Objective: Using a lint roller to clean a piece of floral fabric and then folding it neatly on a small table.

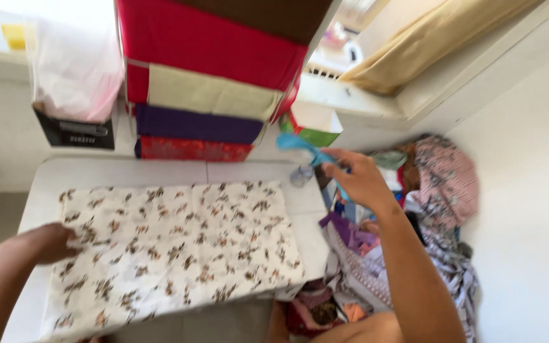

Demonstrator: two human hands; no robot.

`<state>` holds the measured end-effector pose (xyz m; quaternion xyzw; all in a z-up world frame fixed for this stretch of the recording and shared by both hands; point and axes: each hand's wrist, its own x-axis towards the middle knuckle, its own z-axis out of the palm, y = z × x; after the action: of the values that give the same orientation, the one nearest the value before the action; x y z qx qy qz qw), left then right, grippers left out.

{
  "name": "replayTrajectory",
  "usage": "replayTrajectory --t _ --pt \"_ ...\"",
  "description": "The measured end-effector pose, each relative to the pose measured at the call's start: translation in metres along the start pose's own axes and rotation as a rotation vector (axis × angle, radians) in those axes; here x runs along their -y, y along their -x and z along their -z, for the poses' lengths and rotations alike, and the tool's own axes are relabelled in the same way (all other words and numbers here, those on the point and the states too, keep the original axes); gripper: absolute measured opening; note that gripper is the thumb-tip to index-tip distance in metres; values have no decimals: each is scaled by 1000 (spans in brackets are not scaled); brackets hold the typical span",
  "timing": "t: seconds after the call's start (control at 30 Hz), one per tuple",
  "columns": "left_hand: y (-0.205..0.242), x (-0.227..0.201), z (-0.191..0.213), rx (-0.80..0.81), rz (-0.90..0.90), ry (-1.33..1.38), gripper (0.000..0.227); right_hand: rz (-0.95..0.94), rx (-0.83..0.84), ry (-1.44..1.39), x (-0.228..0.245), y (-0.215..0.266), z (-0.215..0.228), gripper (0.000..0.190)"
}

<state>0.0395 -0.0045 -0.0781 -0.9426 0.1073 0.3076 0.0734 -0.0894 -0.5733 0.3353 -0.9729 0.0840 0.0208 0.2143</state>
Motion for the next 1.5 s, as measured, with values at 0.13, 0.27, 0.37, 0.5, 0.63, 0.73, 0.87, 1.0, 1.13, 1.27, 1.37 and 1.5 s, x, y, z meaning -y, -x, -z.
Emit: replayTrajectory --t 0.13,0.27,0.37,0.5,0.63,0.73,0.87,1.0,1.13,1.27,1.37,1.5 --pt "-19 2 -2 65 -47 30 44 -15 -351 -143 5 -38 27 42" --pt "15 -10 23 82 -54 112 37 -149 -271 67 2 -81 22 42" --pt "26 -7 25 103 -35 123 39 -275 -152 39 16 -90 15 39" --pt "5 12 -2 67 -62 75 34 -294 -137 180 5 -110 -1 58" --pt "22 13 -7 38 -1 89 49 -242 -131 265 -15 -111 -11 58" --pt "24 12 -5 48 14 87 56 110 -531 559 -52 -122 -28 78" --pt "58 1 8 -36 13 40 75 711 -856 612 -32 -46 -42 76" --pt "65 11 -6 -31 1 44 80 901 -683 572 -98 -15 -119 52" --pt "83 15 -12 -192 -60 19 64 1121 -24 721 -158 6 -175 44" --pt "122 -4 -1 -171 -105 73 40 891 250 590 -211 33 -216 61" --pt "128 -7 0 -75 -117 48 38 447 10 531 -221 47 -214 73" --pt "121 -4 -20 -88 -192 33 31 -242 598 538 -201 65 -200 92"
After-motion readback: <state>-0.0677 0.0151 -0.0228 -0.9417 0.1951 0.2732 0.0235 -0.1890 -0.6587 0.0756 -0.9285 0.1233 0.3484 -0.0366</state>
